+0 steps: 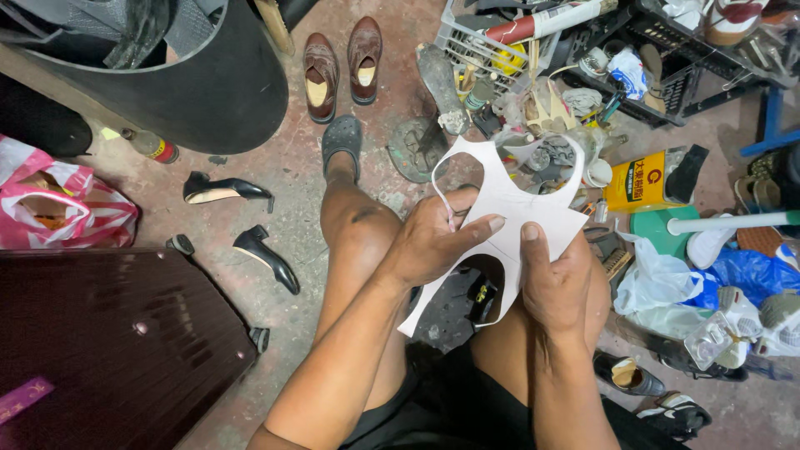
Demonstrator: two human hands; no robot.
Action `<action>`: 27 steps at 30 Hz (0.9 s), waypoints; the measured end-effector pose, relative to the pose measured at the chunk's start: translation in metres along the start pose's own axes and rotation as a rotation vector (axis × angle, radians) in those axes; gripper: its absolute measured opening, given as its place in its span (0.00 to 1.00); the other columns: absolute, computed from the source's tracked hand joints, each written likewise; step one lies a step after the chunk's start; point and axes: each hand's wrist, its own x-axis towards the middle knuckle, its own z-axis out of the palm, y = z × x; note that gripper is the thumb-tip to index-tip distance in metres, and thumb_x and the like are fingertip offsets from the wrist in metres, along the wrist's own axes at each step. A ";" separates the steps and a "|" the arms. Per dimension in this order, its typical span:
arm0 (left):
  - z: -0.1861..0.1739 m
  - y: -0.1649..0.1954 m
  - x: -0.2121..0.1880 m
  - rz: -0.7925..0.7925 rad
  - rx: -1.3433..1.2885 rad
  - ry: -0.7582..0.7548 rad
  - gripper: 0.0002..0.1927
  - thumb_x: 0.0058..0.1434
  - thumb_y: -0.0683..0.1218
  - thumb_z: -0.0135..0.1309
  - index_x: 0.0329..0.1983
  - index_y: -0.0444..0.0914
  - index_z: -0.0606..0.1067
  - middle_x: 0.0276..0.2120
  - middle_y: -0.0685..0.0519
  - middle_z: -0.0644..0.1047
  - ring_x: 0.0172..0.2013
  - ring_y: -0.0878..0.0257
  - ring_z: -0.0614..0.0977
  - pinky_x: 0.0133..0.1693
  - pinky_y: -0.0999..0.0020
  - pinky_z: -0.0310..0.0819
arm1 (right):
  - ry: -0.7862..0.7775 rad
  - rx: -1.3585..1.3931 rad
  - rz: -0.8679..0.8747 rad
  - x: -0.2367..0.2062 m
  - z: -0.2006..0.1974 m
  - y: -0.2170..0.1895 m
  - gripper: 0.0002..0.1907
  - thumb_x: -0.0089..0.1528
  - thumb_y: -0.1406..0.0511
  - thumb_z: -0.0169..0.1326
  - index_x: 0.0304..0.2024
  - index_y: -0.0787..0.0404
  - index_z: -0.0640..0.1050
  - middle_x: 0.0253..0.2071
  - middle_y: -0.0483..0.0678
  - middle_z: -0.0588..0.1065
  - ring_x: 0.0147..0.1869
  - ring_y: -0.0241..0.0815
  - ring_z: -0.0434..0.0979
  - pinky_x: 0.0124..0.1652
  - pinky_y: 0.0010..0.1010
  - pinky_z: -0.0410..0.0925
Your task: The person cuts a piece of paper with scissors, then uses a white paper template to trace and cut a shape. The person inserts the cut paper into a black shoe and adjusts it inside.
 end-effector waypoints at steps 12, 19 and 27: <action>-0.008 0.003 0.004 0.024 -0.099 0.231 0.15 0.68 0.43 0.56 0.54 0.28 0.76 0.43 0.51 0.82 0.41 0.69 0.80 0.43 0.73 0.74 | -0.048 0.463 0.048 0.004 -0.035 -0.017 0.32 0.72 0.48 0.51 0.63 0.68 0.67 0.48 0.53 0.74 0.42 0.42 0.75 0.41 0.31 0.69; -0.009 0.012 0.005 0.088 -0.287 0.295 0.17 0.68 0.40 0.55 0.58 0.28 0.74 0.48 0.48 0.81 0.46 0.65 0.81 0.51 0.71 0.75 | 0.256 0.508 -0.219 -0.019 -0.097 -0.038 0.32 0.72 0.51 0.54 0.66 0.69 0.65 0.55 0.57 0.72 0.46 0.46 0.75 0.43 0.36 0.71; -0.006 -0.013 0.012 0.066 -0.108 0.500 0.18 0.68 0.37 0.54 0.60 0.27 0.72 0.49 0.47 0.79 0.46 0.61 0.81 0.50 0.69 0.77 | 0.326 0.487 -0.017 -0.044 -0.174 0.008 0.36 0.72 0.51 0.55 0.71 0.68 0.62 0.64 0.59 0.70 0.52 0.49 0.77 0.46 0.39 0.73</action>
